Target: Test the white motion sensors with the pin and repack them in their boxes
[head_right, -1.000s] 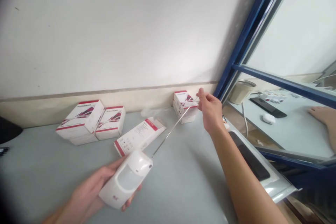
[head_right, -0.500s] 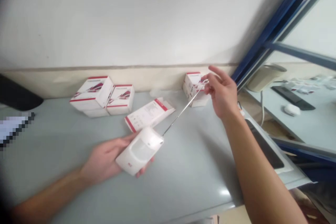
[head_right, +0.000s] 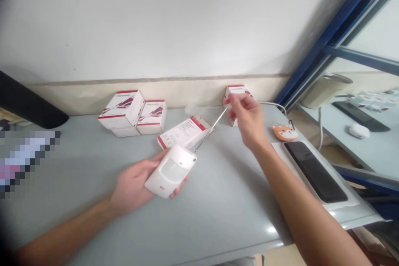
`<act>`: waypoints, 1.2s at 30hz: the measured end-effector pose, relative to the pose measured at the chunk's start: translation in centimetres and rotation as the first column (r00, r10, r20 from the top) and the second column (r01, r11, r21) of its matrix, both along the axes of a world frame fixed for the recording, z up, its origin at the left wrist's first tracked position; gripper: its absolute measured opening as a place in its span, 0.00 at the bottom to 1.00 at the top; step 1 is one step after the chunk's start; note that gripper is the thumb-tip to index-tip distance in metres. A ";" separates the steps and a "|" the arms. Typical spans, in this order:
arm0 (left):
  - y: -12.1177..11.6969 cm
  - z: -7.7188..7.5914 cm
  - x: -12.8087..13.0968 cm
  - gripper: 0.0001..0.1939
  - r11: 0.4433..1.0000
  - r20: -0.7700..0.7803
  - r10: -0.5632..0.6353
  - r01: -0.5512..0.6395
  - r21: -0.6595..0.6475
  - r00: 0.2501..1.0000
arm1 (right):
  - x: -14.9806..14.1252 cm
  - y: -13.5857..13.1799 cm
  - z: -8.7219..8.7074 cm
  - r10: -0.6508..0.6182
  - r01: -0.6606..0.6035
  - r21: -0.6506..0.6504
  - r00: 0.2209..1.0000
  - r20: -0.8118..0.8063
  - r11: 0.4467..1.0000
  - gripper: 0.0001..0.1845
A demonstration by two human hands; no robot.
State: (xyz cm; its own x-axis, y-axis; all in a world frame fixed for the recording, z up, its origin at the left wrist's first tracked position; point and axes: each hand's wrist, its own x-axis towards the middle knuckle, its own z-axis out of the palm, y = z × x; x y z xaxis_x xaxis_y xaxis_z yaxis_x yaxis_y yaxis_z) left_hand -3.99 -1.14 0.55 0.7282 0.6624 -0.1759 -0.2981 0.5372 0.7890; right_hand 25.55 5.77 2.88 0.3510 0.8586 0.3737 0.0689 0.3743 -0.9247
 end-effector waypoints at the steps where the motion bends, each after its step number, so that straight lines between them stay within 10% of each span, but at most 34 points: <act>1: -0.2 0.1 0.0 0.27 0.999 0.006 0.033 -0.033 -0.007 0.999 | -1.0 -0.4 -0.1 0.051 -0.050 -0.029 0.998 0.023 0.998 0.21; 12: -1.2 1.9 0.3 0.26 0.978 0.027 0.207 -0.207 0.016 0.978 | -7.8 -5.8 -0.4 0.459 -0.445 -0.114 0.875 0.154 0.888 0.17; 20: 0.2 3.1 -0.3 0.22 0.922 0.061 0.386 -0.387 0.011 0.921 | -3.6 -2.0 -1.0 -0.120 0.038 0.117 0.493 0.862 0.992 0.22; 25: 0.7 2.6 -0.7 0.20 0.921 0.072 0.380 -0.384 0.060 0.922 | -3.5 3.0 -0.5 0.032 0.040 -0.046 0.311 0.950 0.998 0.33; 32: -0.1 3.3 -0.6 0.20 0.931 0.097 0.350 -0.358 0.073 0.932 | -4.1 4.5 1.8 0.009 0.177 -0.111 0.498 0.867 0.978 0.12; 34: -0.5 3.5 -0.5 0.21 0.944 0.118 0.318 -0.326 0.057 0.941 | -4.0 2.7 1.9 -0.045 0.187 -0.107 0.662 0.748 0.977 0.16; 36: -0.8 3.4 -0.3 0.23 0.962 0.138 0.261 -0.270 0.044 0.955 | -4.2 0.8 1.5 0.074 -0.025 -0.173 0.955 0.286 0.985 0.17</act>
